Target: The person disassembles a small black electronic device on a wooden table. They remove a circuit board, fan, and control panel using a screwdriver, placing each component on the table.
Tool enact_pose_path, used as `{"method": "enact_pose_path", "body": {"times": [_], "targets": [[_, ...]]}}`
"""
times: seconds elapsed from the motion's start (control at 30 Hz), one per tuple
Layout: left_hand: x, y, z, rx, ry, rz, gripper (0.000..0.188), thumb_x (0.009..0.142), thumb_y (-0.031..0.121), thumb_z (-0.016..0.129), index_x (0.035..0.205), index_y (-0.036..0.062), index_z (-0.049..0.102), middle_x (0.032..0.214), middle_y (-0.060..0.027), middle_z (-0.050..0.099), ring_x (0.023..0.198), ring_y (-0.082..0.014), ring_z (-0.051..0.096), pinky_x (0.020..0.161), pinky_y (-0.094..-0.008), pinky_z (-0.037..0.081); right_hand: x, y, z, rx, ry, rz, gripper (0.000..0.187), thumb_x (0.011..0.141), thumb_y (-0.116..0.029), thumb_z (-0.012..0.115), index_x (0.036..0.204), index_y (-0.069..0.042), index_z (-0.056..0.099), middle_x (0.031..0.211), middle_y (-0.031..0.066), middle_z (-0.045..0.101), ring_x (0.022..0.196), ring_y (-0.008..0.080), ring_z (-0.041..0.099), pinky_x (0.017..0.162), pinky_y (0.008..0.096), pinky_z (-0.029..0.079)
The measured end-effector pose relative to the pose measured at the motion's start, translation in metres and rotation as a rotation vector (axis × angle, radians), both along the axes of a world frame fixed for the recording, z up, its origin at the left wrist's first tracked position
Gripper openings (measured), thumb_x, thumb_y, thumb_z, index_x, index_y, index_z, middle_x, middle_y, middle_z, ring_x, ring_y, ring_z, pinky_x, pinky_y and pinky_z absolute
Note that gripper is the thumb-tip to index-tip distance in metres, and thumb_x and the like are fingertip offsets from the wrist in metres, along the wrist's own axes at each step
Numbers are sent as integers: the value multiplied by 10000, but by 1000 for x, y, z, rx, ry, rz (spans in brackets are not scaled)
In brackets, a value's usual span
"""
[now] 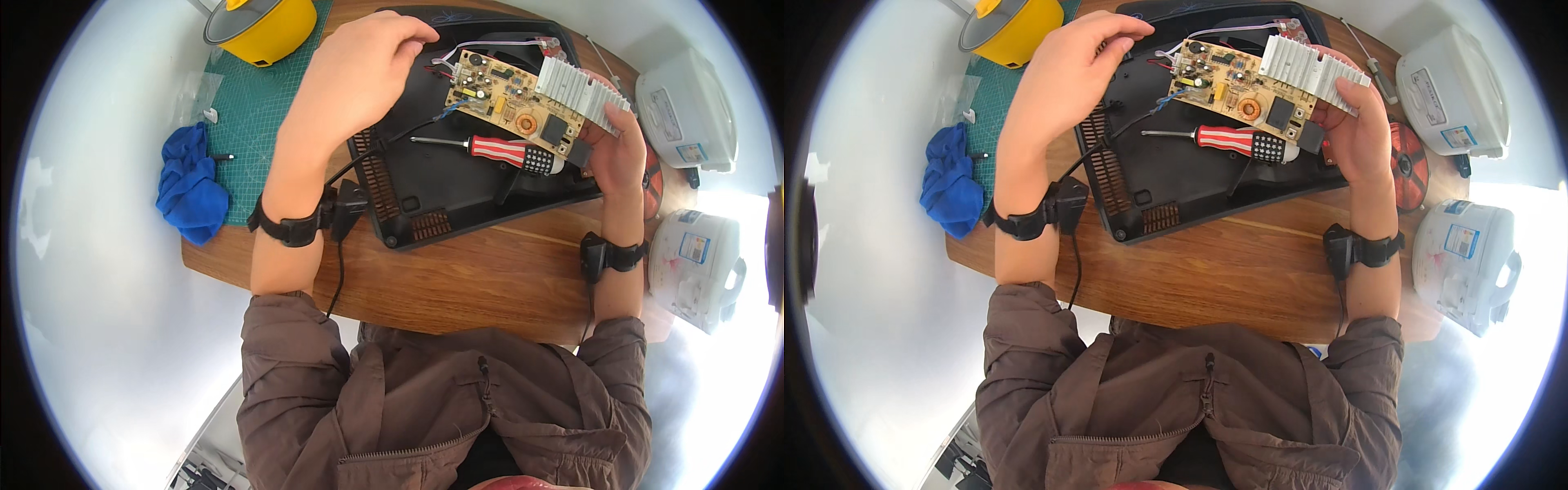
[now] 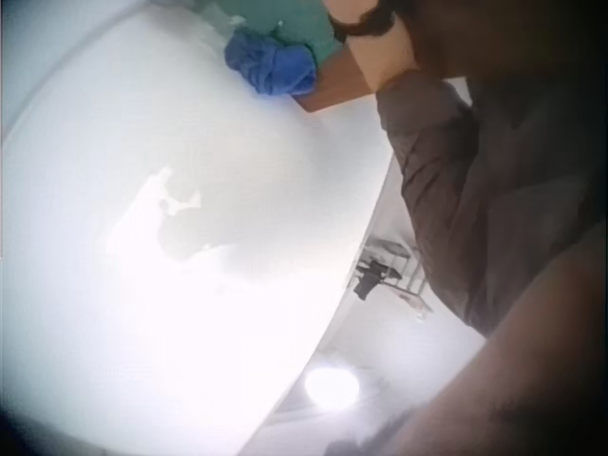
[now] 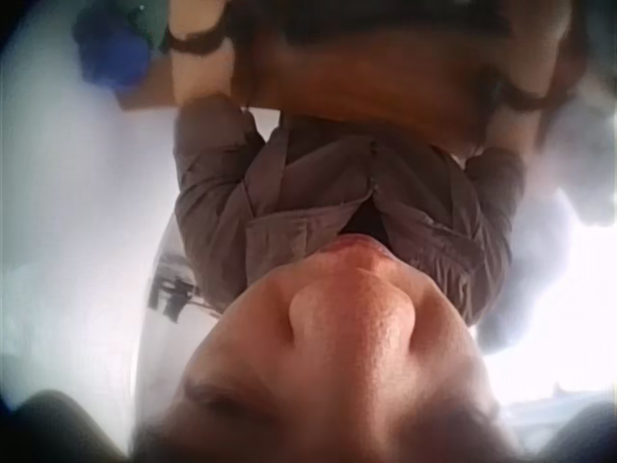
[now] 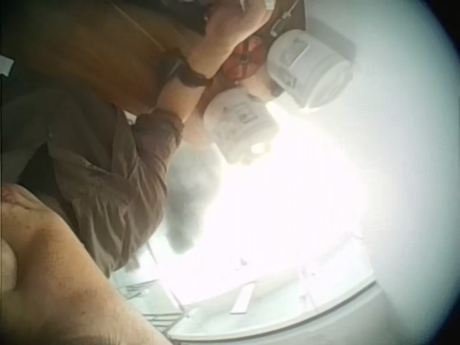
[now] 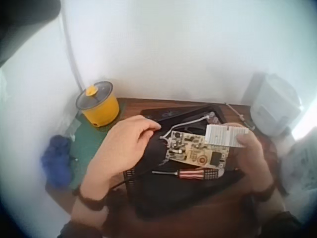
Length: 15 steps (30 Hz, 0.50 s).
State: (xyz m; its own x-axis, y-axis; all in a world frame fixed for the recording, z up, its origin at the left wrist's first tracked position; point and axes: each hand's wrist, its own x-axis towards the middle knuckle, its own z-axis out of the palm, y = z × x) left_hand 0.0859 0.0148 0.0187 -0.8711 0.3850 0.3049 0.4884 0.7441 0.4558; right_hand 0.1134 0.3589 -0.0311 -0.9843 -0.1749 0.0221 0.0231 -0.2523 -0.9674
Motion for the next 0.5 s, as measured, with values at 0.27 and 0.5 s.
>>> {"method": "enact_pose_path", "body": {"times": [0.27, 0.5], "targets": [[-10, 9, -28, -8, 166, -108, 194, 963, 108, 643, 1140, 63, 708, 1044, -106, 698, 978, -336, 665, 846, -399, 526, -1, -4, -4, -12, 45, -43, 561, 948, -292, 542, 1400, 39, 527, 1282, 154, 665, 1078, 218, 692, 880, 341, 576], [-13, 10, -30, 30, 169, -109, 152, 962, 141, 629, 1032, 41, 719, 1002, -125, 715, 1019, -327, 676, 895, -433, 538, 5, -10, 2, 60, 142, -86, 540, 921, -240, 564, 1376, 49, 533, 1248, 135, 661, 1062, 179, 671, 851, 293, 553]]}}
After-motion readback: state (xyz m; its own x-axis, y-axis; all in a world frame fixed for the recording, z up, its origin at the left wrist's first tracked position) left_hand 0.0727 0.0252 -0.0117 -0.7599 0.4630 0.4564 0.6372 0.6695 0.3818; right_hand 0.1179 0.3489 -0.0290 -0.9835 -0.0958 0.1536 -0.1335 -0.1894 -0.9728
